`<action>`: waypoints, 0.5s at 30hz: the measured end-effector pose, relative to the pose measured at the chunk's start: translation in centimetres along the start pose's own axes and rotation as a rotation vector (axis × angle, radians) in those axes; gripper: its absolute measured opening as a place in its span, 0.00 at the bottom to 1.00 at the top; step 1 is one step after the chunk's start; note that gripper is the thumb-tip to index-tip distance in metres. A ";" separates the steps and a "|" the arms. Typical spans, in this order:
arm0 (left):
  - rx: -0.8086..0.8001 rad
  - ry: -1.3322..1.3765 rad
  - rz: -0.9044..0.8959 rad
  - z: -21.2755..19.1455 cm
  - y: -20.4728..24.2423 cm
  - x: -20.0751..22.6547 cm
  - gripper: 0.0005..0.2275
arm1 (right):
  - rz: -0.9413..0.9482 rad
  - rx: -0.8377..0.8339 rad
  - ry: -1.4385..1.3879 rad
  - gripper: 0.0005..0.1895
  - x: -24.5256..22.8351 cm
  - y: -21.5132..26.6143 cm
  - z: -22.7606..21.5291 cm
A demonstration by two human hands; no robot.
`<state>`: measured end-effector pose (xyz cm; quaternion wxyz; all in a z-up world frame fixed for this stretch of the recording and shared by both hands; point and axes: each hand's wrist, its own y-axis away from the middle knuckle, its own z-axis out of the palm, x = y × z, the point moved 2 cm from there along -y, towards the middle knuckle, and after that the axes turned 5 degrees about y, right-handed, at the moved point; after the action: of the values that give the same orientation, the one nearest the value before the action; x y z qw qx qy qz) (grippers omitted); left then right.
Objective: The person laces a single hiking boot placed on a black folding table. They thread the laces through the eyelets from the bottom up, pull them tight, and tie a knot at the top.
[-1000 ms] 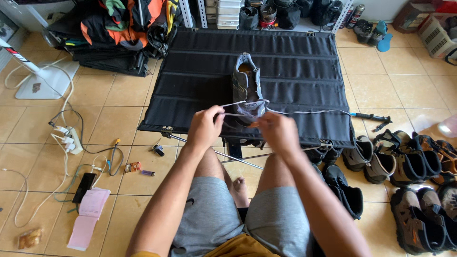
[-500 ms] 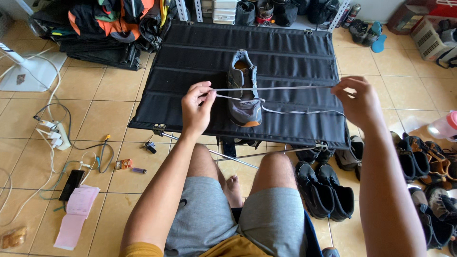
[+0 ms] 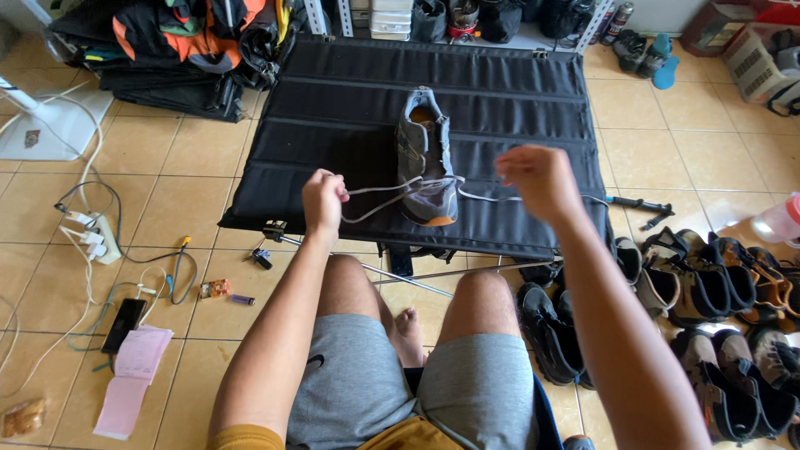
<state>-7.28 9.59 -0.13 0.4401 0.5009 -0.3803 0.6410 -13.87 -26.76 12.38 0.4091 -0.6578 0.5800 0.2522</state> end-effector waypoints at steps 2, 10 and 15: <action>0.021 -0.154 -0.005 -1.0 -0.6 -1.1 0.05 | -0.001 -0.032 0.085 0.11 1.2 -0.2 2.8; 0.127 -0.850 0.038 -1.3 2.1 2.3 0.25 | -0.044 -0.010 0.194 0.10 0.3 -0.1 8.2; -0.420 -0.599 0.650 3.9 5.4 4.2 0.06 | 0.125 0.171 0.141 0.09 3.2 -0.4 7.5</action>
<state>-11.70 4.96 4.50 0.1798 0.4189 -0.7481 0.4822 -11.82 -22.29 5.88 0.4052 -0.5993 0.6665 0.1800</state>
